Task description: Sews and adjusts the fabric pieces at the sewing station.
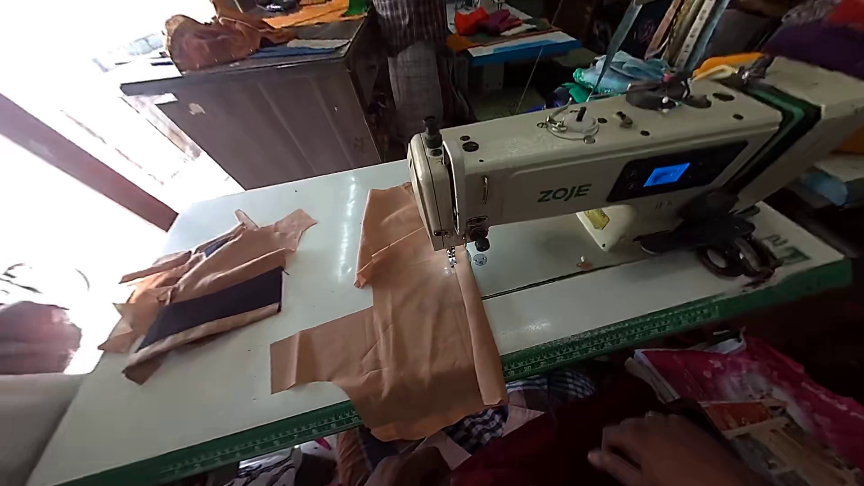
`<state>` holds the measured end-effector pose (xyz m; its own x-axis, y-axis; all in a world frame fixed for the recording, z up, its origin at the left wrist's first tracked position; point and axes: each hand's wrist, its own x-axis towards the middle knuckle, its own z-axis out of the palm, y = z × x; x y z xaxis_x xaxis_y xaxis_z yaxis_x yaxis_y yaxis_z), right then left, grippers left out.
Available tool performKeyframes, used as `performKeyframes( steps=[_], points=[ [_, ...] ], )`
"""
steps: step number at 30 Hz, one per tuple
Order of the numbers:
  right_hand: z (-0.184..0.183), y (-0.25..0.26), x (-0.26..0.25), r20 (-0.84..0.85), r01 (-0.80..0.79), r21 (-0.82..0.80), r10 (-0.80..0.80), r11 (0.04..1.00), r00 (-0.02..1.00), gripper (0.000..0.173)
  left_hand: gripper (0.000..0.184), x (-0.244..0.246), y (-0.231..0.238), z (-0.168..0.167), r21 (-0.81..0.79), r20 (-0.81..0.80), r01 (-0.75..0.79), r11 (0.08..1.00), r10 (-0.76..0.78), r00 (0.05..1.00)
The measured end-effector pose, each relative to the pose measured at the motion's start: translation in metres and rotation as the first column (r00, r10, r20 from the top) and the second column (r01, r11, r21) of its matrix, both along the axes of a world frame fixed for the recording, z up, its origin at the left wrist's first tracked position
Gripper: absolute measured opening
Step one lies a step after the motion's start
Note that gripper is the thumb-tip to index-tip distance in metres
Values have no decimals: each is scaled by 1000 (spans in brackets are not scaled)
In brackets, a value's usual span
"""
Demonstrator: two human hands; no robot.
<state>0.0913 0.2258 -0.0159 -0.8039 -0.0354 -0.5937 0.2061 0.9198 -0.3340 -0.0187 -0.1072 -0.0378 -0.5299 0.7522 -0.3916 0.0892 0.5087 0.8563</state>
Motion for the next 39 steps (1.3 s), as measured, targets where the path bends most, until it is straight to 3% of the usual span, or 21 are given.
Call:
performKeyframes(
  steps=[3,4,7,11,18,22,32,36,39],
  points=[
    [-5,-9,-5,-344,126,-168,-178,978,922,48,34,4,1,-1,12,21,-77,997,77,997],
    [-12,-12,-10,-377,153,-277,-253,949,891,46,33,3,3,-2,14,37,-93,996,93,995],
    [-37,-20,-28,-149,244,-552,-383,797,912,44,33,-1,7,0,27,54,-97,995,96,994],
    [-63,-31,-41,44,341,-732,-458,590,888,40,30,-3,10,0,75,44,-147,986,144,989],
    [-59,-40,-51,260,475,-790,-488,389,833,47,28,-8,30,-3,41,64,-302,952,299,952],
    [-61,-39,-56,340,520,-774,-455,361,823,51,34,-16,54,-7,-22,32,-364,931,364,931],
    [-66,-40,-68,401,569,-759,-459,318,792,59,32,-18,83,-20,43,264,-505,862,477,838],
    [-66,-41,-70,427,587,-767,-475,262,770,60,26,-19,88,-22,72,369,-595,800,533,761],
    [-66,-42,-69,443,585,-782,-469,215,764,61,22,-18,89,-23,91,378,-602,794,532,758]
  ],
)
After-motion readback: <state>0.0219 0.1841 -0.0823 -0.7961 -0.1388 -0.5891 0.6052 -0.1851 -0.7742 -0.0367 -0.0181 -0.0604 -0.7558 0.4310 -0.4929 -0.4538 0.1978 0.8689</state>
